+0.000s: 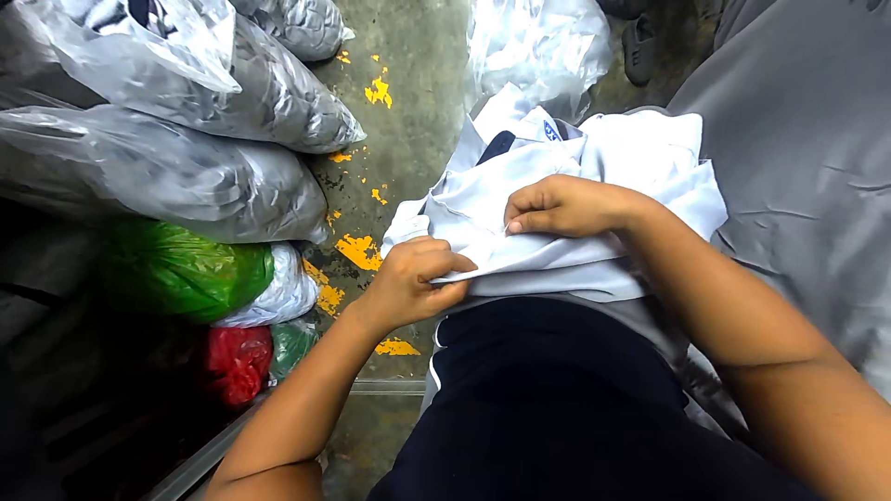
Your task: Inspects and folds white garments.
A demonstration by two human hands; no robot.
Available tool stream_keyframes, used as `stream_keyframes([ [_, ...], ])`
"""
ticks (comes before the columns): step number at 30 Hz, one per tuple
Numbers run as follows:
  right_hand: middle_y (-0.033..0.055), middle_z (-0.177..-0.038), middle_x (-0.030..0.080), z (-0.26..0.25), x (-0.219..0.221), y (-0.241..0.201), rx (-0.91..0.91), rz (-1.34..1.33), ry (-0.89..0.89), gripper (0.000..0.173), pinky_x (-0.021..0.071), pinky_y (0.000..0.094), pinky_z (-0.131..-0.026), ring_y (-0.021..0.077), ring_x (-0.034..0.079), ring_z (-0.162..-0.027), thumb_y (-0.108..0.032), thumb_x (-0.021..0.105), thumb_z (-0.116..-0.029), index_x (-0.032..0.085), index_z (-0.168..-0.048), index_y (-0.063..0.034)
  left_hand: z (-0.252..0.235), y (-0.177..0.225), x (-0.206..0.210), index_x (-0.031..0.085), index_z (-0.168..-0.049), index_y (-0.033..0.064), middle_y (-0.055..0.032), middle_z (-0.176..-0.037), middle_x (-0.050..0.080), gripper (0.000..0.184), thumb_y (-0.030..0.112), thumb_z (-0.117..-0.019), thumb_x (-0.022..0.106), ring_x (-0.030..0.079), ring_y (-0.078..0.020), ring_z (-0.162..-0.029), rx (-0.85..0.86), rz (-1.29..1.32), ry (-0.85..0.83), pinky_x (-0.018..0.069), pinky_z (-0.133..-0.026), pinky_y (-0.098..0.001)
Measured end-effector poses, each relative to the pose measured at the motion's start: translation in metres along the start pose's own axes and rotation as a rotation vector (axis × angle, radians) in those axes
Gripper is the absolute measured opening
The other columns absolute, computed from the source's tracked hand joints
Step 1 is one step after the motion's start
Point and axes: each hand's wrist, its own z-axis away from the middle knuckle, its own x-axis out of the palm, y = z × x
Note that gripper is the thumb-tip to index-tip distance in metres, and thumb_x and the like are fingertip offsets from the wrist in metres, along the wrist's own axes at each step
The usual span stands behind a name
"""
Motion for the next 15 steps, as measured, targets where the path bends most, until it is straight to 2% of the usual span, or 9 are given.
stream_keyframes([
  [2, -0.0038, -0.076, 0.059, 0.009, -0.005, 0.002, -0.031, 0.007, 0.038, 0.021, 0.0417, 0.0198, -0.062, -0.0004, 0.051, -0.067, -0.013, 0.054, -0.1047, 0.067, -0.091, -0.0054, 0.001, 0.001, -0.001, 0.076, -0.081, 0.0015, -0.0041, -0.063, 0.057, 0.014, 0.011, -0.0857, 0.066, 0.052, -0.0070, -0.064, 0.005, -0.011, 0.012, 0.0408, -0.062, -0.0193],
  [4, -0.0014, -0.080, 0.061, 0.023, -0.020, 0.014, -0.068, 0.085, 0.140, 0.022, 0.0457, 0.0242, -0.069, 0.0018, 0.054, -0.073, -0.012, 0.051, -0.1031, 0.068, -0.092, -0.0034, 0.003, 0.001, -0.005, 0.075, -0.081, 0.0014, -0.0042, -0.063, 0.059, 0.015, 0.010, -0.0863, 0.065, 0.053, -0.0061, -0.065, -0.010, -0.028, 0.018, 0.0413, -0.062, -0.0182],
  [6, -0.0002, -0.083, 0.062, 0.040, -0.037, 0.022, -0.009, 0.135, 0.252, 0.022, 0.0464, 0.0284, -0.072, 0.0036, 0.055, -0.075, -0.012, 0.050, -0.1036, 0.068, -0.094, -0.0032, 0.006, 0.000, -0.008, 0.075, -0.080, 0.0011, -0.0036, -0.065, 0.059, 0.015, 0.011, -0.0857, 0.066, 0.053, -0.0030, -0.065, -0.064, -0.023, 0.021, 0.0418, -0.062, -0.0155],
  [9, -0.0113, -0.080, 0.063, 0.059, -0.046, 0.022, -0.033, 0.075, 0.317, 0.020, 0.0443, 0.0147, -0.065, -0.0083, 0.053, -0.071, -0.014, 0.052, -0.1002, 0.069, -0.090, -0.0115, 0.005, -0.004, -0.010, 0.074, -0.079, 0.0024, 0.0023, -0.070, 0.061, 0.013, 0.013, -0.0849, 0.068, 0.054, 0.0044, -0.068, -0.218, 0.091, -0.008, 0.0434, -0.064, -0.0109],
  [10, -0.0123, -0.082, 0.063, 0.064, -0.050, 0.027, -0.020, 0.062, 0.337, 0.020, 0.0448, 0.0136, -0.066, -0.0098, 0.053, -0.071, -0.013, 0.051, -0.0993, 0.069, -0.090, -0.0115, 0.003, -0.004, -0.011, 0.073, -0.079, 0.0040, 0.0050, -0.072, 0.062, 0.012, 0.013, -0.0851, 0.068, 0.055, 0.0063, -0.069, -0.285, 0.147, -0.021, 0.0451, -0.065, -0.0099],
  [11, -0.0102, -0.082, 0.062, 0.069, -0.057, 0.035, 0.054, 0.086, 0.382, 0.020, 0.0432, 0.0171, -0.065, -0.0072, 0.050, -0.070, -0.013, 0.051, -0.0999, 0.069, -0.091, -0.0099, 0.001, -0.002, -0.012, 0.072, -0.079, 0.0056, 0.0070, -0.073, 0.063, 0.010, 0.012, -0.0854, 0.069, 0.055, 0.0073, -0.068, -0.348, 0.201, -0.028, 0.0460, -0.063, -0.0094],
  [12, -0.0049, -0.080, 0.060, 0.071, -0.065, 0.044, 0.170, 0.141, 0.430, 0.020, 0.0420, 0.0255, -0.066, -0.0001, 0.049, -0.070, -0.012, 0.053, -0.1018, 0.069, -0.092, -0.0071, -0.002, -0.001, -0.013, 0.071, -0.079, 0.0068, 0.0083, -0.073, 0.063, 0.008, 0.011, -0.0859, 0.069, 0.055, 0.0076, -0.066, -0.406, 0.249, -0.027, 0.0457, -0.060, -0.0096],
  [15, 0.0235, -0.090, 0.065, 0.067, -0.077, 0.065, 0.490, 0.338, 0.512, 0.024, 0.0440, 0.0634, -0.077, 0.0386, 0.061, -0.086, -0.015, 0.055, -0.1059, 0.070, -0.101, 0.0030, -0.007, 0.002, -0.015, 0.070, -0.081, 0.0096, 0.0100, -0.069, 0.063, 0.007, 0.008, -0.0877, 0.069, 0.055, 0.0062, -0.060, -0.524, 0.376, -0.021, 0.0462, -0.055, -0.0115],
])
